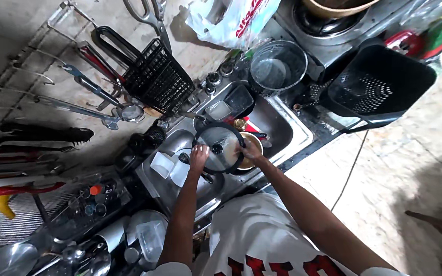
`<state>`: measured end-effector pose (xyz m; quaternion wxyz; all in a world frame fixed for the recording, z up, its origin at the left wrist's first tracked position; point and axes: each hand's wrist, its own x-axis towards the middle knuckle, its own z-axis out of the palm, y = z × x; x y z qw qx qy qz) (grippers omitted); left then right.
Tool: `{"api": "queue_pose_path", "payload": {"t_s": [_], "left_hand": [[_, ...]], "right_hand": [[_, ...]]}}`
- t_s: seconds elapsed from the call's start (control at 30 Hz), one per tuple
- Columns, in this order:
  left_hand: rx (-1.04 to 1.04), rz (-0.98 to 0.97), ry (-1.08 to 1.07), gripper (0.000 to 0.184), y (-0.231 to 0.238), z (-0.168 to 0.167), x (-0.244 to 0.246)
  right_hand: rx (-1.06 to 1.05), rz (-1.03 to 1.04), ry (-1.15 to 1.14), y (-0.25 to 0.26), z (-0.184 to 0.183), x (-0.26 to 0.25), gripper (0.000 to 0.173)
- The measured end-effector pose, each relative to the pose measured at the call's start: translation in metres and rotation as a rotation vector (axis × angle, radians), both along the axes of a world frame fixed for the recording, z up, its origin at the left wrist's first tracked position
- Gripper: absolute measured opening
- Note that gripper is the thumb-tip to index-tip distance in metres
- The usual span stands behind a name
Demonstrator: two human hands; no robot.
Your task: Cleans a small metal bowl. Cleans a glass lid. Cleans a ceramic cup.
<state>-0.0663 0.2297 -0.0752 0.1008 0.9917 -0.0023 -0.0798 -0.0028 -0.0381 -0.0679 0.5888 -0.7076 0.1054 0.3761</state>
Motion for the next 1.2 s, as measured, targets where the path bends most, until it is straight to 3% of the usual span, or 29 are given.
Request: {"api": "queue_pose_path", "payload": {"t_s": [0.13,0.23,0.3,0.37,0.47,0.53,0.6,0.7,0.77,0.83,0.9,0.93,1.0,1.07,1.2], "left_hand": [[-0.061,0.101,0.011,0.039,-0.016,0.0,-0.002],[-0.358,0.126,-0.043,0.053,-0.015,0.011,-0.006],[-0.512,0.324,-0.14,0.056,-0.009,0.023,-0.015],[-0.627,0.641,-0.251,0.056,-0.003,0.024,-0.028],[-1.145,1.042,-0.166,0.059,-0.014,0.001,-0.055],[-1.482,1.189,-0.111,0.049,-0.03,-0.009,-0.069],[-1.637,1.228,-0.137,0.048,-0.04,-0.013,-0.073],[-1.66,1.251,-0.239,0.046,-0.045,-0.013,-0.076],[-1.608,1.228,-0.251,0.046,-0.045,-0.008,-0.073],[-1.556,1.163,-0.248,0.045,-0.046,0.0,-0.074],[-1.558,1.076,-0.226,0.047,-0.051,0.012,-0.078],[-1.566,1.053,-0.205,0.046,-0.054,0.018,-0.079],[-1.571,1.034,-0.185,0.043,-0.059,0.032,-0.08],[-1.557,1.031,-0.196,0.039,-0.065,0.044,-0.077],[-1.512,1.022,-0.248,0.046,-0.063,0.049,-0.069]], "right_hand": [[-0.015,-0.019,0.034,0.005,0.0,0.002,0.039],[-0.05,-0.012,0.02,0.006,-0.002,0.001,0.041],[-0.15,0.042,-0.012,0.004,-0.005,0.001,0.045],[-0.256,0.095,-0.044,0.005,-0.001,0.001,0.053],[-0.352,0.154,-0.045,0.011,0.01,-0.003,0.06],[-0.419,0.205,-0.03,0.017,0.019,-0.007,0.058],[-0.51,0.262,-0.058,0.023,0.031,-0.008,0.062],[-0.656,0.284,-0.414,0.04,0.049,-0.026,0.066],[-0.552,0.475,-0.772,0.063,0.059,-0.037,0.058],[-0.375,0.759,-0.946,0.093,0.058,-0.04,0.055],[-0.34,0.906,-0.97,0.114,0.049,-0.037,0.052],[-0.366,0.884,-0.957,0.12,0.047,-0.03,0.053],[-0.479,0.686,-0.883,0.129,0.045,-0.012,0.064],[-0.584,0.525,-0.845,0.137,0.044,0.002,0.051],[-0.441,0.859,-0.986,0.138,0.062,0.003,0.055]]}}
